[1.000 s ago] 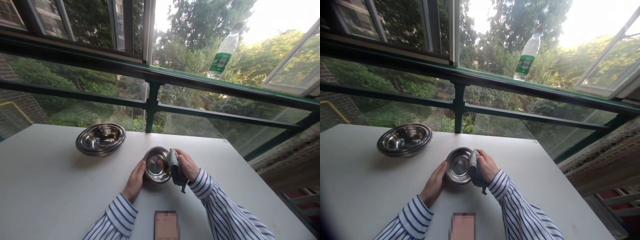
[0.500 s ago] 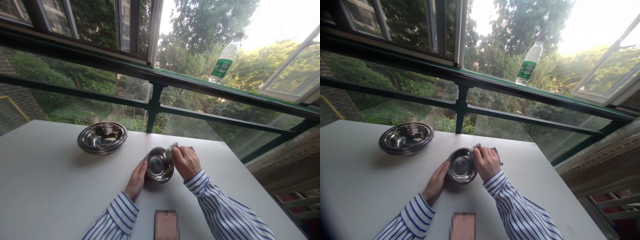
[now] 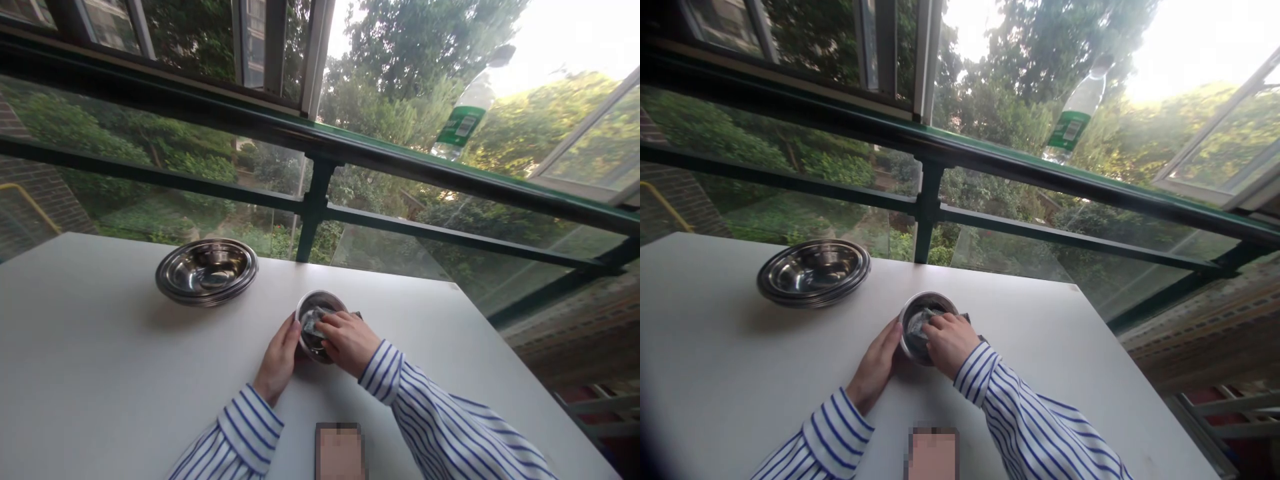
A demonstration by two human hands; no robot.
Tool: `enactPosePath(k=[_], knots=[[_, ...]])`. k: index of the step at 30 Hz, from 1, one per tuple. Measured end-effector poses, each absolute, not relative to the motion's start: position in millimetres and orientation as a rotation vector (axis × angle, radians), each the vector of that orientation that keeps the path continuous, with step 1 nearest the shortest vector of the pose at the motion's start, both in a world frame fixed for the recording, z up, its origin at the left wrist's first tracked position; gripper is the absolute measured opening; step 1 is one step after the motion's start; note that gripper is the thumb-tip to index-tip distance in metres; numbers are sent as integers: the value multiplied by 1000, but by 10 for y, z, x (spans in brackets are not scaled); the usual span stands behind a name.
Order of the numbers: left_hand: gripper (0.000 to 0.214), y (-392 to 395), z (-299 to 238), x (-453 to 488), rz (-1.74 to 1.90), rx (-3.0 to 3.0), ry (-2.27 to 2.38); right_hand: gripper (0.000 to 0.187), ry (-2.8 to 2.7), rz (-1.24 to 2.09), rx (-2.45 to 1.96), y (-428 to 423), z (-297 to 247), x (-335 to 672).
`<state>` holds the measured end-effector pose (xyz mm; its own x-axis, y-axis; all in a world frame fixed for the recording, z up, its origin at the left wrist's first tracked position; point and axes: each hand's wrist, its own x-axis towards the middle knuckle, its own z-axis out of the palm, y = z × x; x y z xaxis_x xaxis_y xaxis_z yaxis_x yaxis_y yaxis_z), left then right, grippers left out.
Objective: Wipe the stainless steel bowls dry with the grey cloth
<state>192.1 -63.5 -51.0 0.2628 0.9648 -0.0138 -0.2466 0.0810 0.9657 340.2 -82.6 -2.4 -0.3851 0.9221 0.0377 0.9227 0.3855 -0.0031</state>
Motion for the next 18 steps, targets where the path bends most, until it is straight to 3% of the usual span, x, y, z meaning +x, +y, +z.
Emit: enactPosePath(k=[10, 18], knots=[[39, -634, -573, 1775, 1013, 1441, 1177, 27, -2678, 95, -1658, -779, -63, 3421], [43, -617, -530, 1718, 931, 1272, 1206, 21, -2706, 126, -1691, -695, -95, 3326]])
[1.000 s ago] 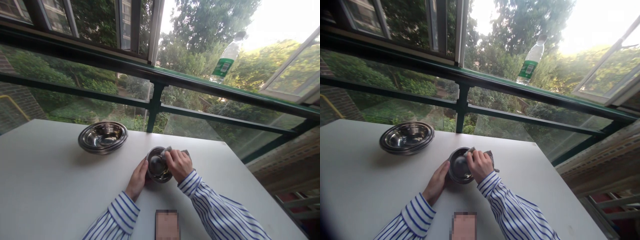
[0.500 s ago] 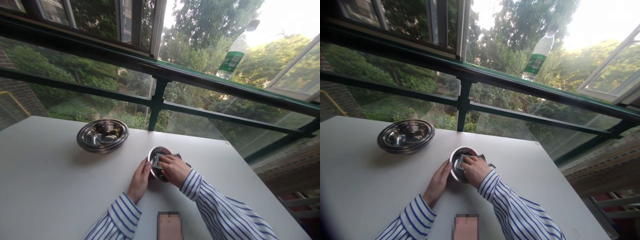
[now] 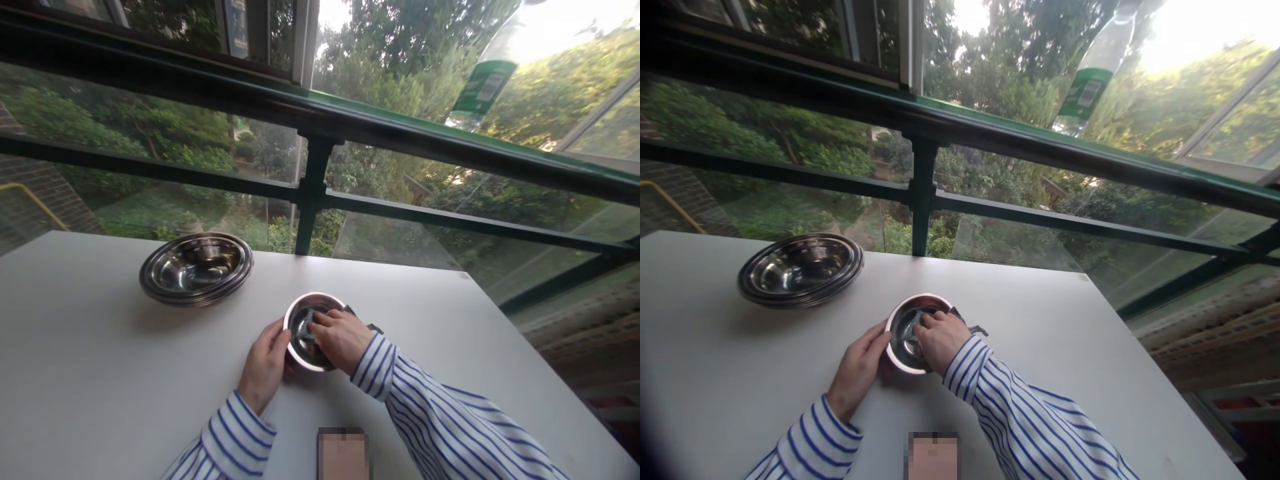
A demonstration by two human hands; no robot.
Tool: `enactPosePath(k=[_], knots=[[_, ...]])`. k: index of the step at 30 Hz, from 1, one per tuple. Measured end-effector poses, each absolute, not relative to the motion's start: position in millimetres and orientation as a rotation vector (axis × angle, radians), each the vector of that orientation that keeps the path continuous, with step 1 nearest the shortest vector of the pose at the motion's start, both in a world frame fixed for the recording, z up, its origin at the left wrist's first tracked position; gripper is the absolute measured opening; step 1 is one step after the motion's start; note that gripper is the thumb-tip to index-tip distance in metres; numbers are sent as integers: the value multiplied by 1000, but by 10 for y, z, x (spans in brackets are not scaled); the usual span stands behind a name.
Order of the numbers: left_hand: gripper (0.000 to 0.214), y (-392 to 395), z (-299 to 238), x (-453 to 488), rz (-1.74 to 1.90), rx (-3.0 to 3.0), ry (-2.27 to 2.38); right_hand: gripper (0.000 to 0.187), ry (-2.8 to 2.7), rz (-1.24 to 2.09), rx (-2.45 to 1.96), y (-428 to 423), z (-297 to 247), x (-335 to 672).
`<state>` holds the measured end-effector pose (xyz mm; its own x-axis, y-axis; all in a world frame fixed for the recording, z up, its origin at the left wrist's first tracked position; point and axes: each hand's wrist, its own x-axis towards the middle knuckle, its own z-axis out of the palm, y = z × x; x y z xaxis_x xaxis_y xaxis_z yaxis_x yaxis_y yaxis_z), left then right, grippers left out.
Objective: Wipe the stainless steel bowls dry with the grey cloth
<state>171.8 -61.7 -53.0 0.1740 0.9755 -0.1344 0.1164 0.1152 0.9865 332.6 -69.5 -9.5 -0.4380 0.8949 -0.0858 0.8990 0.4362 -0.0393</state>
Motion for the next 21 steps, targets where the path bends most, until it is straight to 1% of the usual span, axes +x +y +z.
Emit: enactPosePath(k=[3, 7, 10, 14, 16, 21], knots=[[47, -641, -473, 1718, 849, 1161, 1128, 18, 2623, -145, 1597, -632, -128, 3313], [47, -649, -442, 1710, 839, 1140, 1083, 19, 2653, -185, 1517, -548, -182, 3298], [45, -632, -474, 1700, 888, 1191, 1056, 18, 2686, -219, 1438, -522, -190, 3287], [43, -626, -526, 1689, 958, 1233, 1038, 10, 2732, -286, 1283, -546, -153, 3283], [41, -631, -534, 1689, 964, 1239, 1035, 10, 2743, -311, 1232, -554, -142, 3278], [48, -640, -516, 1710, 853, 1135, 1074, 13, 2713, -264, 1364, -491, -178, 3244]])
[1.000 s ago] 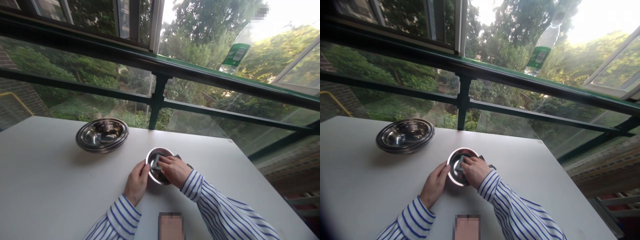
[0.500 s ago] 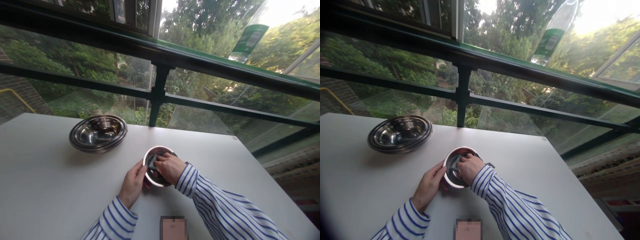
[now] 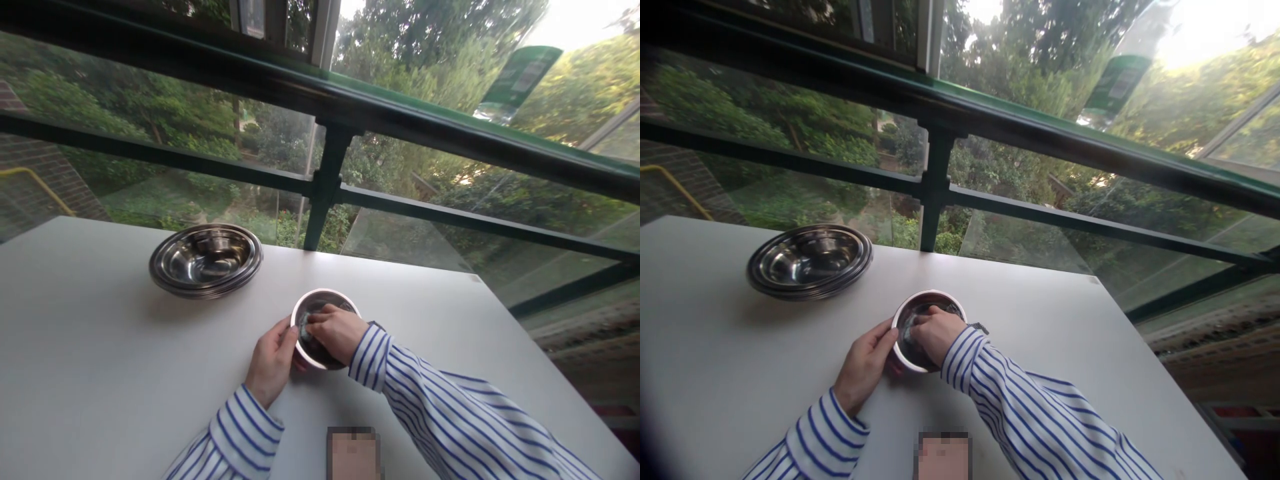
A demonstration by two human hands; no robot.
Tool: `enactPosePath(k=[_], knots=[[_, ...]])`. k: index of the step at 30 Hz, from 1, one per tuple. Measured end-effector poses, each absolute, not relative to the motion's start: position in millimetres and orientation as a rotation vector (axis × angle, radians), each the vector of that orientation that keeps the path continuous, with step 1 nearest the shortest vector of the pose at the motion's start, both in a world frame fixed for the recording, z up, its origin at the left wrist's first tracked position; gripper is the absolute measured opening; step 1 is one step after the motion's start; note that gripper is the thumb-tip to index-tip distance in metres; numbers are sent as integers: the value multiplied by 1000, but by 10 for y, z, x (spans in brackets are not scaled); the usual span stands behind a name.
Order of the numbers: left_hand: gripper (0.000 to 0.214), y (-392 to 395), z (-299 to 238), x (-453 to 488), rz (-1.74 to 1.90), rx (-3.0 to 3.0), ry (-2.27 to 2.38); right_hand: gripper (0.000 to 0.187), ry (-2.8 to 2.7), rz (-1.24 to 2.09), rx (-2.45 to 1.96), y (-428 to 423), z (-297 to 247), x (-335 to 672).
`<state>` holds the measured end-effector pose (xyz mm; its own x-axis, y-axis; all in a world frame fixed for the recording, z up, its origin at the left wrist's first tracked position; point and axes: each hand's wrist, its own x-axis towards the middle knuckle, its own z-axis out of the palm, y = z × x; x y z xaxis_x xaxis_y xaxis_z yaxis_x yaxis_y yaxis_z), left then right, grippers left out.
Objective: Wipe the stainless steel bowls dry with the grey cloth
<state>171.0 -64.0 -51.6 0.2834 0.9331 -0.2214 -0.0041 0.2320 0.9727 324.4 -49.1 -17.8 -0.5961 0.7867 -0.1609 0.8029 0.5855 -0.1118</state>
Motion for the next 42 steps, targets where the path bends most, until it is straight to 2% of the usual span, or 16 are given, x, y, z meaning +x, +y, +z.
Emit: enactPosePath(k=[4, 14, 18, 30, 33, 38, 42], knots=[[47, -652, -510, 1723, 908, 1114, 1057, 16, 2666, -210, 1493, -416, -203, 3234], [46, -460, -557, 1634, 953, 1259, 1206, 12, 2765, -285, 1267, -592, -147, 3258], [43, -455, -534, 1630, 885, 1322, 1084, 12, 2780, -313, 1224, -675, -154, 3262], [51, -535, -499, 1606, 721, 1183, 1073, 19, 2559, -87, 1525, -709, -41, 3123], [49, -546, -489, 1617, 745, 1156, 1070, 23, 2600, -213, 1530, -718, -10, 3219], [46, -563, -475, 1625, 766, 1133, 1063, 56, 2738, -577, 1346, -757, 76, 3410], [44, -570, -480, 1620, 760, 1121, 1076, 48, 2690, -524, 1191, -703, 114, 3450]])
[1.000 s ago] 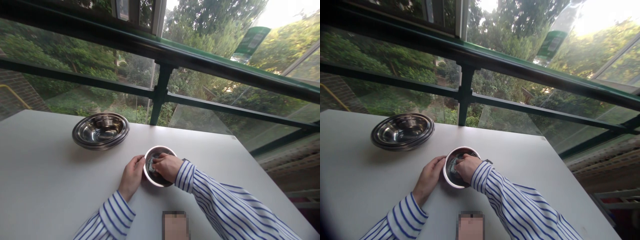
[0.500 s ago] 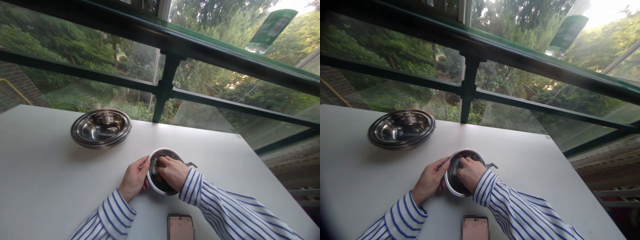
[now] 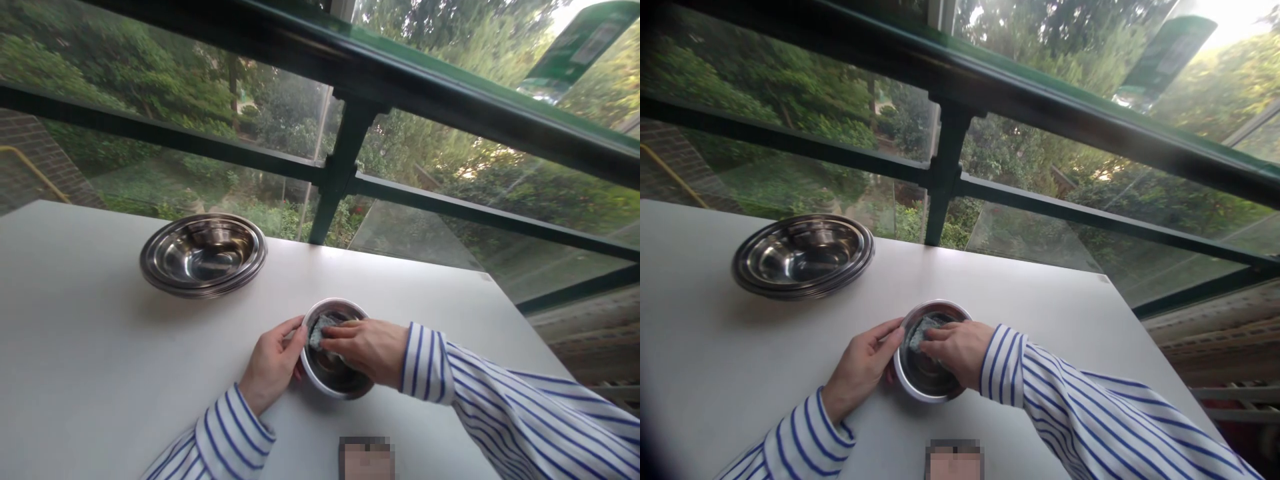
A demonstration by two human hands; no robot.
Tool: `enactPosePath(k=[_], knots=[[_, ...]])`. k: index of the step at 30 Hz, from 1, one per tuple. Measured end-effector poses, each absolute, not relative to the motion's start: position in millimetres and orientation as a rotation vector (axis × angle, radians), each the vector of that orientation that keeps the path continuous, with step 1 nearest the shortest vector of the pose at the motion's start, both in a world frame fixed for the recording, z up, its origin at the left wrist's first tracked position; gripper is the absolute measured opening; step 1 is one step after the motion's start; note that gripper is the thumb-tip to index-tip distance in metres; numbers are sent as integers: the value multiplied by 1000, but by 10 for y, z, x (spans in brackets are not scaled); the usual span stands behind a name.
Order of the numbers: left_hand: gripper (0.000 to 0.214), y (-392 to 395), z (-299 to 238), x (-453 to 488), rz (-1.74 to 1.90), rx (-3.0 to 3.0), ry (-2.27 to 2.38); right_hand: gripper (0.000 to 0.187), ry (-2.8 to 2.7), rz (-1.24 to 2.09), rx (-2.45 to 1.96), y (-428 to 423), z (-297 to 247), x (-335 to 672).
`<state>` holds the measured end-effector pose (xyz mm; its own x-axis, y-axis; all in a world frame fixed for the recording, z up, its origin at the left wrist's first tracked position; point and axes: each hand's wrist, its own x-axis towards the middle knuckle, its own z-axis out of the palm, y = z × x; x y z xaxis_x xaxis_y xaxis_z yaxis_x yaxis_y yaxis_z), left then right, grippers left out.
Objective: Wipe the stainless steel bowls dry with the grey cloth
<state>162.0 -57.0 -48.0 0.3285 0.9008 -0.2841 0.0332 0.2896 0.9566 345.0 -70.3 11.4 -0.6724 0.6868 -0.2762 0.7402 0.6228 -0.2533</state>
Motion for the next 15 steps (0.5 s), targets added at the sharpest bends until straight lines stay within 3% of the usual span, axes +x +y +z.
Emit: enactPosePath(k=[6, 11, 15], knots=[[46, -573, -532, 1598, 739, 1079, 1017, 31, 2747, -401, 1192, -679, -57, 3409], [48, -576, -516, 1579, 729, 1072, 1008, 25, 2831, -468, 1345, -737, -228, 3358], [47, -564, -510, 1571, 742, 1102, 1037, 19, 2886, -601, 1144, -722, -193, 3354]])
